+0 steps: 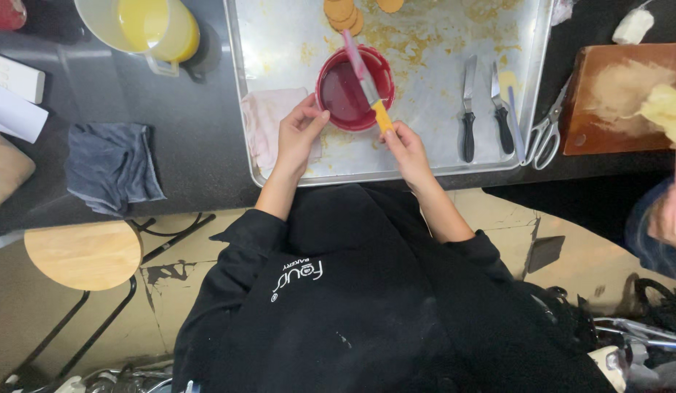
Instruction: The person stirs a yellow liquid in a plastic measuring pitcher with a spatula, then sets it aside and briefly reads a handwritten recipe sheet. They then hold a bowl of red glaze, stir and scrape it with a spatula and a knife, and squeeze coloring from a bottle into the bowl while continuing to stir.
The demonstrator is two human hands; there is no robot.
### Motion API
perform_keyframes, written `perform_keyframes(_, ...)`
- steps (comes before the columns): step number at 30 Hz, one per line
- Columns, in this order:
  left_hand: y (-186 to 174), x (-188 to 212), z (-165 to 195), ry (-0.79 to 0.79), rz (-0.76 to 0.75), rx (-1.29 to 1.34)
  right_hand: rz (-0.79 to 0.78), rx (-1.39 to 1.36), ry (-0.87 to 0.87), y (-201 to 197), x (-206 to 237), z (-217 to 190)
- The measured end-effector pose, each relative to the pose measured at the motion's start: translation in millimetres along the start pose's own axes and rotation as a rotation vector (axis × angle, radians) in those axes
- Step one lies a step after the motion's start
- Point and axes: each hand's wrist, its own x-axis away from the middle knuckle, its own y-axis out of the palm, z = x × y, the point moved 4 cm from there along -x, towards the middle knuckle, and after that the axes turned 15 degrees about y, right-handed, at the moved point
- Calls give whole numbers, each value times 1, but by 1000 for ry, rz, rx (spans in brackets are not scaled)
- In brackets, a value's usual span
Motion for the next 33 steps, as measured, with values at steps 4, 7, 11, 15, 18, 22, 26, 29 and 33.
perform_keyframes(4,4,0,-6,-151,64,155,5,-143,-52,-5,10,-4)
perform_keyframes(7,1,4,-11,-224,114,276,9,-236,-93,-13,20,-14)
perform_keyframes(11,-5,17,-10,-201,48,441,31,-345,-161,-30,31,-31)
perform_keyframes(15,7,23,-1,-237,-19,466,89,-358,-209,-48,38,-48)
perform_keyframes(18,29,9,17,-245,-54,505,109,-375,-248,-58,41,-60)
perform_keyframes(22,27,-6,67,-17,-88,424,131,-407,-296,-70,49,-72)
perform_keyframes(26,30,5,88,69,-160,271,162,-417,-327,-80,56,-79)
perform_keyframes(29,32,7,86,32,-60,339,145,-427,-354,-82,57,-83)
perform_keyframes(33,22,8,96,-6,49,348,152,-432,-318,-82,57,-87)
